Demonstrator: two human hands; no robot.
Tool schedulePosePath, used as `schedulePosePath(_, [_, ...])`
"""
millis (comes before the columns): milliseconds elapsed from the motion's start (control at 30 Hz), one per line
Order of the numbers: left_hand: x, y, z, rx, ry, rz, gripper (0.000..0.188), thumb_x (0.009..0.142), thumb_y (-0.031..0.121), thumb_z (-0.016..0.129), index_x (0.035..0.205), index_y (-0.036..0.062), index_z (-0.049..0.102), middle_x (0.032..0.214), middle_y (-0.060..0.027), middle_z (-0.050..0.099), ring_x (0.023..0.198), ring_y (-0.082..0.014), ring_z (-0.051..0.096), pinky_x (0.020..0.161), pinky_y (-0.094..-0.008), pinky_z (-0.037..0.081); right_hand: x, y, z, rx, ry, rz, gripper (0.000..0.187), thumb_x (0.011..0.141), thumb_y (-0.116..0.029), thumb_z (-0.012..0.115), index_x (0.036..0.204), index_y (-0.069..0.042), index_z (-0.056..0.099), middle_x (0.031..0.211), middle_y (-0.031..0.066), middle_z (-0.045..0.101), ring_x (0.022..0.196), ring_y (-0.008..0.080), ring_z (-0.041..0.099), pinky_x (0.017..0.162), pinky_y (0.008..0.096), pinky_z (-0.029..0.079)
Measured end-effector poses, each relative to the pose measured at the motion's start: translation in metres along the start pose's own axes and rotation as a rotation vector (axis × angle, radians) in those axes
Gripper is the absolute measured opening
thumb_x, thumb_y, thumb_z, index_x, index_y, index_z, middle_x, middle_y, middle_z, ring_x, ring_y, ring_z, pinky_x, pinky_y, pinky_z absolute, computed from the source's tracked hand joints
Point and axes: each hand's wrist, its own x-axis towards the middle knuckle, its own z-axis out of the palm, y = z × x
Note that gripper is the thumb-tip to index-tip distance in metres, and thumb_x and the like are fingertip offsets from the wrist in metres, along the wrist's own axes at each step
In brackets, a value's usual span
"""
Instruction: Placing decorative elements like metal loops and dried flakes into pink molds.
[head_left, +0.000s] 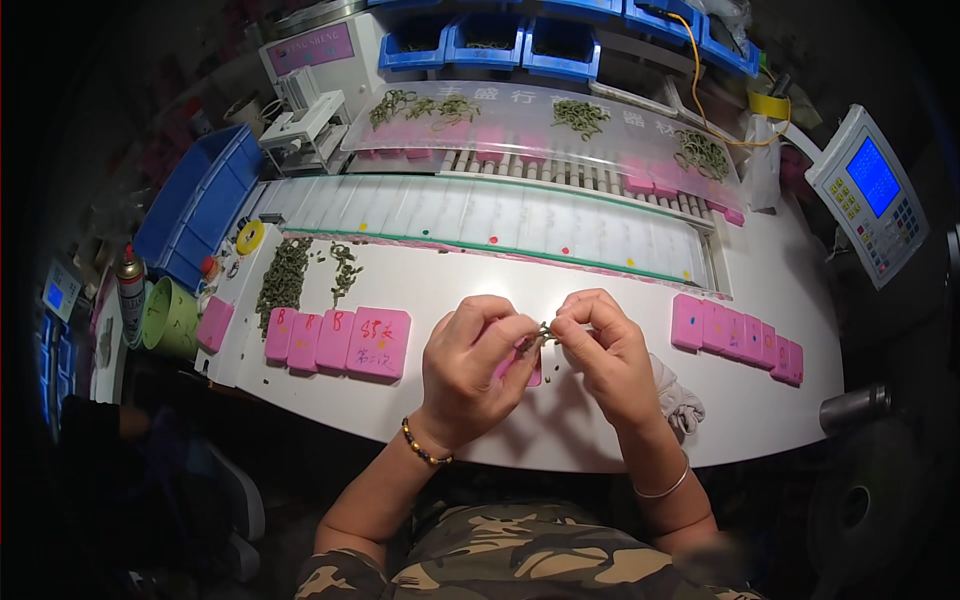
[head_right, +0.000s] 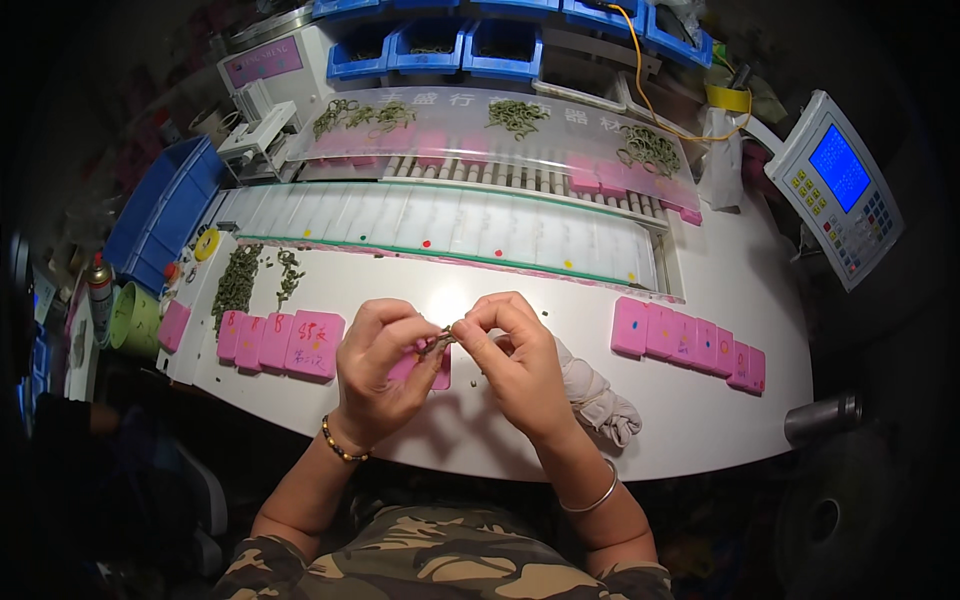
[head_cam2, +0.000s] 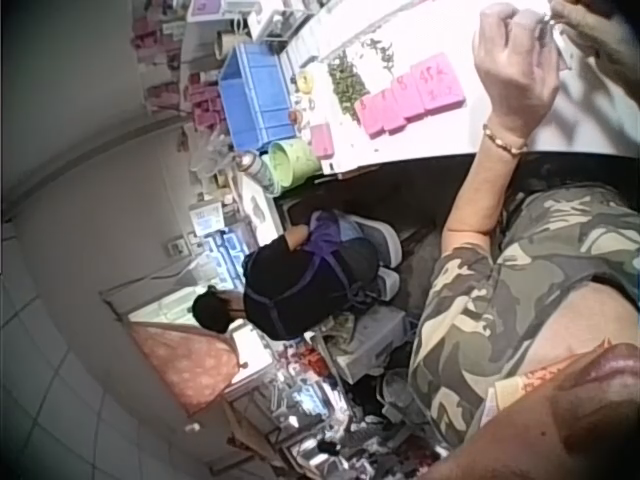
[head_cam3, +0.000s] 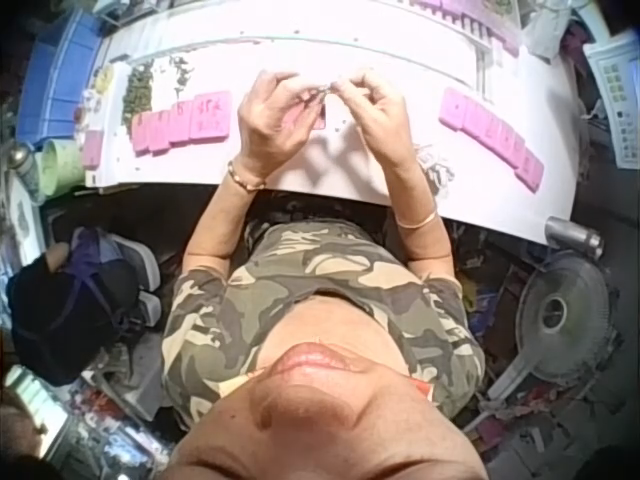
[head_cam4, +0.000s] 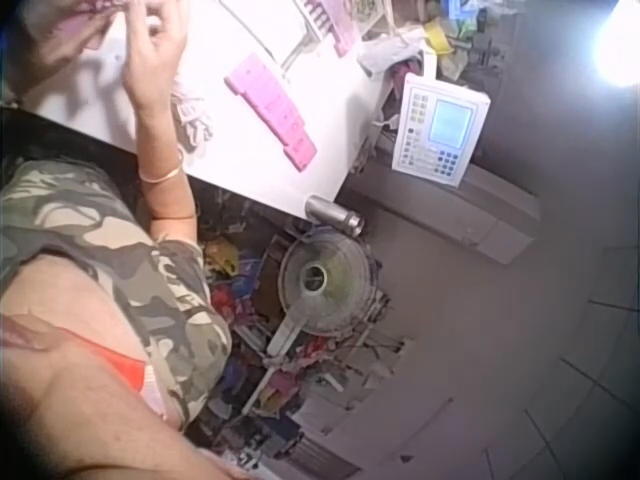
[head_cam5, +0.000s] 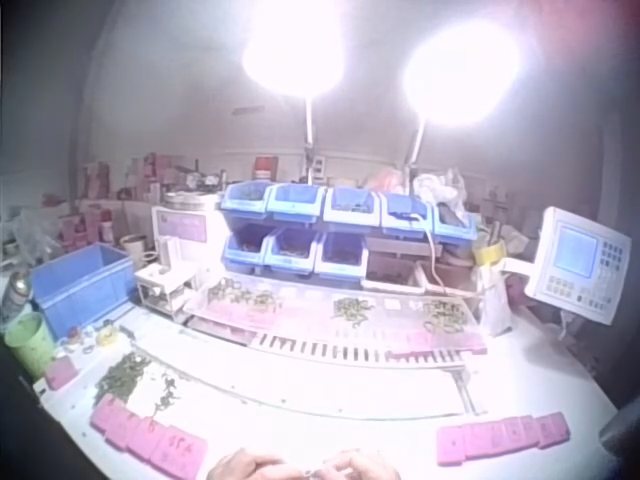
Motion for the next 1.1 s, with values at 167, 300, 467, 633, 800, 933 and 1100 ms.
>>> schedulePosePath(167, [0.002,0.001,-0.002,-0.034,0.038,-0.105,0.039,0.076,-0.006,0.071,0.112,0.0011,0.059,0.100,-0.0128,0.058,0.083,-0.0200,0.060,0.070,-0.0290,0.051,0.001,-0.001,-0.003,-0.041,0.079,-0.072,0.011,0.093,-0.012,0.064,0.089,-0.002,0.064,0.099,0.0039,0.054,0.082,0.0073,0.051,0.064,0.0218,0.041])
schedulePosePath(300, [0.000,0.003,-0.003,-0.159,0.045,-0.250,0.035,0.078,-0.007,0.068,0.111,0.0008,0.060,0.101,-0.0118,0.059,0.083,-0.0187,0.061,0.073,-0.0288,0.051,0.002,0.002,-0.006,-0.263,0.172,-0.268,0.009,0.089,-0.013,0.067,0.087,-0.004,0.066,0.096,0.0044,0.054,0.082,0.0108,0.049,0.066,0.0246,0.038])
schedulePosePath(467, [0.000,0.004,-0.007,-0.256,-0.044,-0.360,0.024,0.083,-0.005,0.063,0.107,-0.0012,0.061,0.098,-0.0097,0.060,0.085,-0.0159,0.064,0.075,-0.0271,0.052,0.002,-0.003,-0.006,-0.342,0.230,-0.323,0.009,0.087,-0.014,0.069,0.086,-0.006,0.066,0.094,0.0041,0.054,0.083,0.0125,0.047,0.069,0.0257,0.036])
schedulePosePath(633, [0.000,0.005,-0.008,-0.355,-0.079,-0.452,0.020,0.085,-0.005,0.062,0.105,-0.0024,0.062,0.099,-0.0086,0.062,0.085,-0.0134,0.065,0.077,-0.0255,0.052,0.003,-0.001,-0.006,-0.314,0.235,-0.337,0.008,0.087,-0.013,0.069,0.086,-0.006,0.066,0.094,0.0037,0.053,0.083,0.0122,0.046,0.070,0.0254,0.035])
schedulePosePath(800, [0.004,0.007,-0.009,-0.413,-0.105,-0.486,0.018,0.088,-0.003,0.061,0.106,-0.0030,0.063,0.101,-0.0086,0.063,0.088,-0.0122,0.065,0.078,-0.0253,0.052,0.003,-0.006,-0.009,-0.336,0.200,-0.299,0.008,0.086,-0.013,0.070,0.087,-0.006,0.066,0.095,0.0037,0.053,0.085,0.0127,0.048,0.070,0.0258,0.036])
schedulePosePath(933, [0.003,0.002,-0.008,-0.455,-0.143,-0.540,0.016,0.093,0.003,0.059,0.107,-0.0023,0.064,0.098,-0.0069,0.066,0.087,-0.0107,0.064,0.078,-0.0244,0.052,0.003,-0.018,-0.019,-0.439,0.149,-0.302,0.009,0.086,-0.015,0.070,0.086,-0.007,0.066,0.095,0.0028,0.054,0.087,0.0129,0.050,0.070,0.0264,0.037])
schedulePosePath(1100, [-0.006,-0.010,-0.005,-0.544,-0.234,-0.732,0.016,0.095,0.008,0.059,0.108,-0.0004,0.065,0.090,-0.0032,0.067,0.084,-0.0077,0.062,0.075,-0.0227,0.050,0.026,-0.049,-0.058,-0.524,-0.175,-0.085,0.014,0.086,-0.020,0.072,0.085,-0.007,0.066,0.092,0.0004,0.058,0.085,0.0123,0.053,0.068,0.0267,0.039])
